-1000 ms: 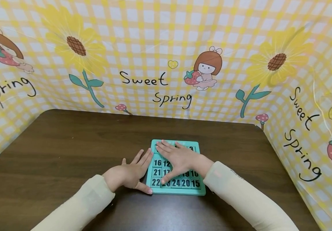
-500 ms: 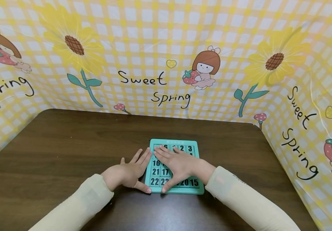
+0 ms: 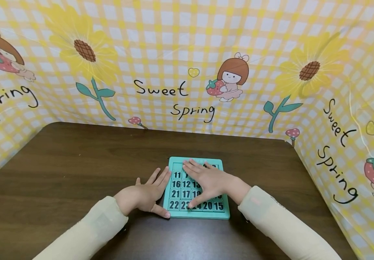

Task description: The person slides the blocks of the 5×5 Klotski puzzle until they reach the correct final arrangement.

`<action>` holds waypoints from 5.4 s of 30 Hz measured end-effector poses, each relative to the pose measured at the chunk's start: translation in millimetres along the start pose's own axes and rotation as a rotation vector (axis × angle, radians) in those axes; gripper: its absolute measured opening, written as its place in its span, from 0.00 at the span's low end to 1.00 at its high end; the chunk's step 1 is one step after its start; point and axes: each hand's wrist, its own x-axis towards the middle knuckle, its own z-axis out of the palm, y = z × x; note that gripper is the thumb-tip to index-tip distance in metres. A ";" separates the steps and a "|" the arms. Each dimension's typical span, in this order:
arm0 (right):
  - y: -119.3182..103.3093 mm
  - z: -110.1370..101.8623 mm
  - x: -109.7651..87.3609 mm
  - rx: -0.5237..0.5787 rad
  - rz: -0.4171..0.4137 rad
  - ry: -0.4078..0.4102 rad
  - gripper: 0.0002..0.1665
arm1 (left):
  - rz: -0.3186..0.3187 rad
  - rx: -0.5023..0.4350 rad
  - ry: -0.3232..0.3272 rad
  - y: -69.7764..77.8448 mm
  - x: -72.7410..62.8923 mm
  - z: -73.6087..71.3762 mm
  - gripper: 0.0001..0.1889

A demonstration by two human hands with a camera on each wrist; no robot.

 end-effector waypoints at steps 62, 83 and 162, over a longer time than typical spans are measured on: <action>25.0 1.1 -12.2 0.066 0.062 0.007 0.71 | 0.006 -0.010 0.036 -0.8 1.1 2.4 0.70; 9.8 -4.8 5.9 0.049 0.059 -0.040 0.74 | 0.005 -0.004 0.026 0.2 0.7 1.9 0.70; 53.6 5.5 -73.6 0.146 0.173 0.049 0.64 | 0.013 -0.005 0.022 -1.6 1.1 -0.1 0.70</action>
